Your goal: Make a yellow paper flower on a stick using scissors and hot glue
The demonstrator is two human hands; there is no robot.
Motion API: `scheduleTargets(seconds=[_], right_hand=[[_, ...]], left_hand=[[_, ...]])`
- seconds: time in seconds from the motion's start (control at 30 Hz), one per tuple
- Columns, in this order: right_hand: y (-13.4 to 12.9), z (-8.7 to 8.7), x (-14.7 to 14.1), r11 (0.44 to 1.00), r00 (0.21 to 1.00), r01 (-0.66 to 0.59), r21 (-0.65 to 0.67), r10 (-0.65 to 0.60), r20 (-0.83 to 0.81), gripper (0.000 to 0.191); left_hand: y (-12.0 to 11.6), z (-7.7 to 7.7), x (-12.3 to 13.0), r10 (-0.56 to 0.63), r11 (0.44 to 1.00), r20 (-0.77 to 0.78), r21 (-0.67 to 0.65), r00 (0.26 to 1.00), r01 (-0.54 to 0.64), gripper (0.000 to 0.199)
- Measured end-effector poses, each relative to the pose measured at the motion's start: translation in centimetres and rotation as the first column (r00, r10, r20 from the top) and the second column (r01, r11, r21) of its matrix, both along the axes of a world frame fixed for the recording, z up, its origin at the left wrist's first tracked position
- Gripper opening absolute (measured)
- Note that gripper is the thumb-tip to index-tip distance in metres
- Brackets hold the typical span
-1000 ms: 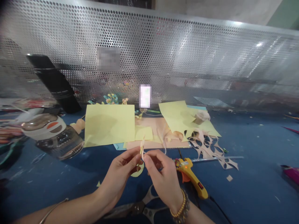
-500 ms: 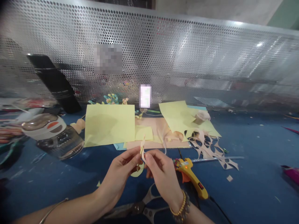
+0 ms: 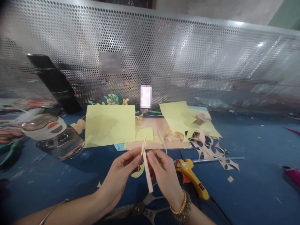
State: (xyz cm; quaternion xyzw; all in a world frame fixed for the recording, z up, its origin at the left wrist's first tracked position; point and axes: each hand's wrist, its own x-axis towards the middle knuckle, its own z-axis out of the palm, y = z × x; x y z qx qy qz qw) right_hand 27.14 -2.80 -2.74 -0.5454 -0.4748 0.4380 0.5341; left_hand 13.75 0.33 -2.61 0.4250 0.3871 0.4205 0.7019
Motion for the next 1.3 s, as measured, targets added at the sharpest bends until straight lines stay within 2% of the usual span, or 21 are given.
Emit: scheduleTargets(seconds=[0.27,0.4,0.67,1.3], right_hand=[[0.2,-0.1,-0.1,0.999,0.998,-0.042,0.025,0.043,-0.037,0.025],[0.2,-0.4,-0.1,0.997,0.997,-0.065,0.028,0.066,-0.04,0.023],[0.2,-0.5,-0.1,0.998,0.997,-0.061,0.034,0.063,-0.052,0.023],[0.3,-0.4,-0.1,0.998,0.996,-0.063,0.032,0.064,-0.057,0.023]], left_hand=[[0.1,0.1,0.2,-0.037,0.999,0.053,0.016,0.998,0.036,0.023],[0.1,-0.1,0.1,-0.014,0.999,0.051,0.044,0.999,0.012,0.022],[-0.1,0.3,0.1,-0.055,0.997,0.079,0.062,0.995,0.05,0.024],[-0.2,0.9,0.1,-0.05,0.998,0.104,0.046,0.993,0.045,0.022]])
